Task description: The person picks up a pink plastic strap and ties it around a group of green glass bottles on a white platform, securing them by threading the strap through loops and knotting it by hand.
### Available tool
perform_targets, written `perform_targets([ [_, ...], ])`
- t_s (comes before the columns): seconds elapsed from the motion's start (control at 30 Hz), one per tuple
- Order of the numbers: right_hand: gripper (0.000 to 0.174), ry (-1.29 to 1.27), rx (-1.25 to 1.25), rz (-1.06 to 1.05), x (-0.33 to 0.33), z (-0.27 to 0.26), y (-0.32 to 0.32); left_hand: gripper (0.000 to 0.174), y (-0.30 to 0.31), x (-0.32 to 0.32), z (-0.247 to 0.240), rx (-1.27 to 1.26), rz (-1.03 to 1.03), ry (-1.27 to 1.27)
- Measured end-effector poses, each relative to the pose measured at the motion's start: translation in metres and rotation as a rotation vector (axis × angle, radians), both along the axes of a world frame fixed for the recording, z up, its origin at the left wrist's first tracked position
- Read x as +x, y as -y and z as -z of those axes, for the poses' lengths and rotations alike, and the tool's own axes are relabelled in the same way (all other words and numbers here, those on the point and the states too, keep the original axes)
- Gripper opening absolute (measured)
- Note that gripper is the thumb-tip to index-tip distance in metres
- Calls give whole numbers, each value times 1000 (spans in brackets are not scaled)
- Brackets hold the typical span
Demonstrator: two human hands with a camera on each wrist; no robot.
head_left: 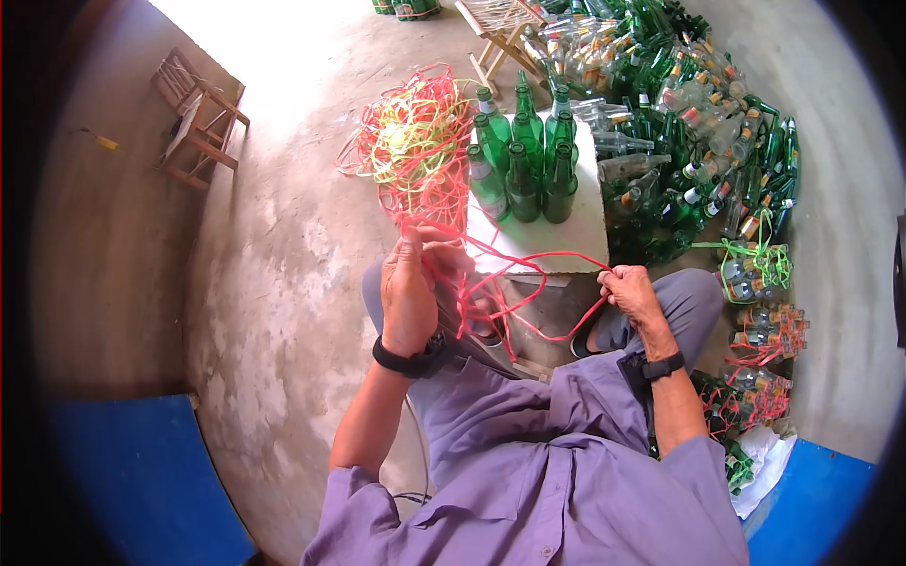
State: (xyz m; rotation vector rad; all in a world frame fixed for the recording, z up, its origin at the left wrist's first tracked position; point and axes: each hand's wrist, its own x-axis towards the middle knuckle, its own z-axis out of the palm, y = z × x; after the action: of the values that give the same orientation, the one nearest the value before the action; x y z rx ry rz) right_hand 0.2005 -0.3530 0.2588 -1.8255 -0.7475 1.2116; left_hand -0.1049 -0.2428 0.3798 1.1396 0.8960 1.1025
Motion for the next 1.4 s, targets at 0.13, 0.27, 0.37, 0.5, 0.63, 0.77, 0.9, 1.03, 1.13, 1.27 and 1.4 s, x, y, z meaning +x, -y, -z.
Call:
perform_targets([
  [0.13,20,6,49,101,-8,-5,-3,50,2,-4,-12,-170,84,145],
  [0.27,19,-26,32,70,-1,1,-2,46,0,-4,-21,-211,132,198],
  [0.37,23,-138,14,42,2,4,-1,44,0,-3,-24,-198,156,213],
  [0.5,40,518,102,-107,-14,2,3,44,0,0,-32,-176,176,230],
  [0.63,51,592,75,-203,-42,-25,0,46,0,3,-28,-183,184,232],
  [0.77,44,363,222,-361,-70,-46,-5,52,3,2,-22,-172,228,201],
  [0.9,38,368,494,-524,-94,-45,-5,54,4,3,-25,-178,252,194],
  [1.03,28,283,423,-643,-104,-52,-7,51,3,5,-23,-166,283,229],
  [1.13,23,210,485,-728,-113,-48,1,51,1,6,-22,-135,284,201],
  [1.27,25,103,380,-823,-127,-21,3,50,3,7,-21,-175,253,192],
  [1.4,17,-42,260,-779,-155,-6,-6,50,8,4,-15,-233,293,174],
])
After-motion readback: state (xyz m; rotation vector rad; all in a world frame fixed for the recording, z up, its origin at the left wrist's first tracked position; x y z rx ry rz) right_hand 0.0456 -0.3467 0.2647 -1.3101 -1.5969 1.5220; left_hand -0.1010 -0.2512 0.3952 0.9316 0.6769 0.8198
